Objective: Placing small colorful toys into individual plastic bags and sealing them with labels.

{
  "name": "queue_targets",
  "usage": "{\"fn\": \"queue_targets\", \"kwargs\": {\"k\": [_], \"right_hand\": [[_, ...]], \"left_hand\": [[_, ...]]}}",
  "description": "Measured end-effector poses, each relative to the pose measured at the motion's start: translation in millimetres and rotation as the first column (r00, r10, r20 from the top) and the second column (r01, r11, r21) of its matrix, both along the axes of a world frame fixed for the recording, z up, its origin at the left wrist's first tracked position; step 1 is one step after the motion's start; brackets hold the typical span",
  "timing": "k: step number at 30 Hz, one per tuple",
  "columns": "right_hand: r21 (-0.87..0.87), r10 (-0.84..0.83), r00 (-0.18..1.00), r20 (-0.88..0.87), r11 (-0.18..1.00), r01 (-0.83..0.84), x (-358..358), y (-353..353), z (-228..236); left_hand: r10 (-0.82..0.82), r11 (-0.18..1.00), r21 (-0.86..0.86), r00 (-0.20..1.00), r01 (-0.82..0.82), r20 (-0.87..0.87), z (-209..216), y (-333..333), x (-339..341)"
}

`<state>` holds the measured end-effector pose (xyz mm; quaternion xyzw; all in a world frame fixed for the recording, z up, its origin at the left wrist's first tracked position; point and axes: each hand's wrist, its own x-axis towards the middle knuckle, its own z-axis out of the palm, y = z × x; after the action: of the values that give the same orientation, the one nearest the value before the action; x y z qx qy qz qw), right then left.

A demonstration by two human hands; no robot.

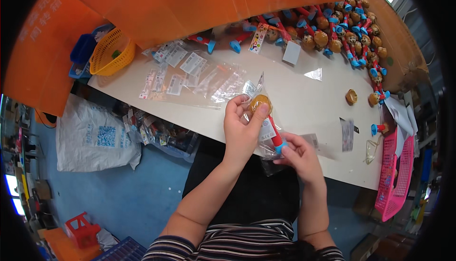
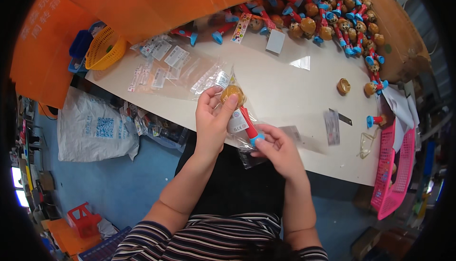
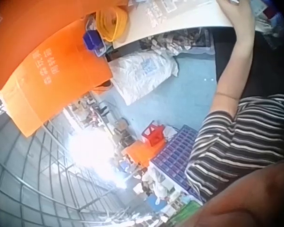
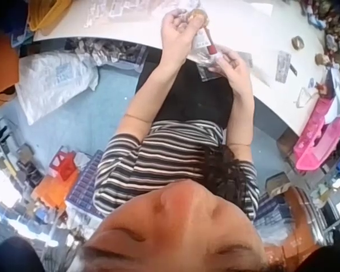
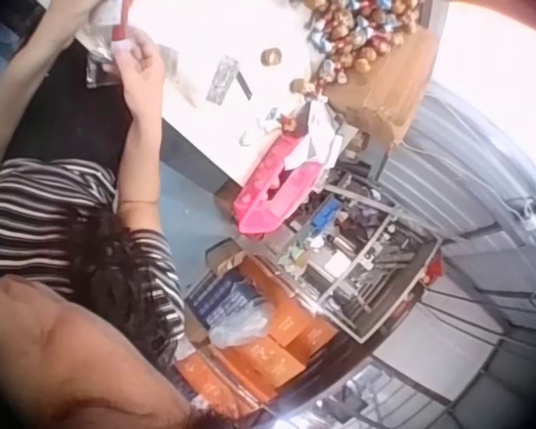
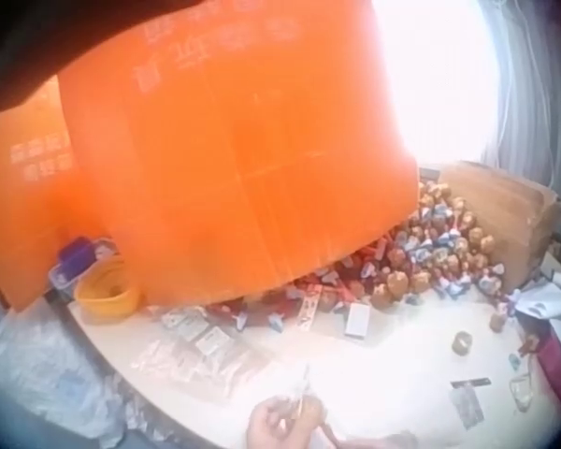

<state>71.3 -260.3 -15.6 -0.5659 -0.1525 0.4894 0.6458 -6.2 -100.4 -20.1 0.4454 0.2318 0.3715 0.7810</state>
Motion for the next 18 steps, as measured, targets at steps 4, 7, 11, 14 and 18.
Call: {"fn": "queue_targets", "kwargs": {"k": [4,7,11,14,18], "right_hand": [[-0.113,0.143,0.988,0.062,0.984,-0.135,21.5,2.2,1.5],[-0.023,0.192,0.980,0.046,0.981,-0.191,27.8,1.5,-4.0],[0.096,0.174,0.984,0.023,0.980,-0.176,32.8,-3.6,-12.7],[0.166,0.076,0.997,-0.010,0.983,-0.074,29.5,-3.1,-15.6],[0.177,-0.019,0.997,0.071,0.984,0.006,23.9,-3.5,-19.2]], "left_hand": [[-0.025,1.000,-0.001,0.999,0.025,0.025,2.5,-0.9,5.9],[-0.126,0.986,-0.106,0.990,0.131,0.058,3.3,7.5,5.9],[-0.236,0.890,-0.326,0.933,0.320,0.271,-5.3,10.5,11.4],[-0.198,0.911,-0.308,0.946,0.274,0.255,-7.2,8.6,15.3],[-0.039,0.990,-0.138,0.999,0.042,0.026,-3.4,3.2,19.4]]}}
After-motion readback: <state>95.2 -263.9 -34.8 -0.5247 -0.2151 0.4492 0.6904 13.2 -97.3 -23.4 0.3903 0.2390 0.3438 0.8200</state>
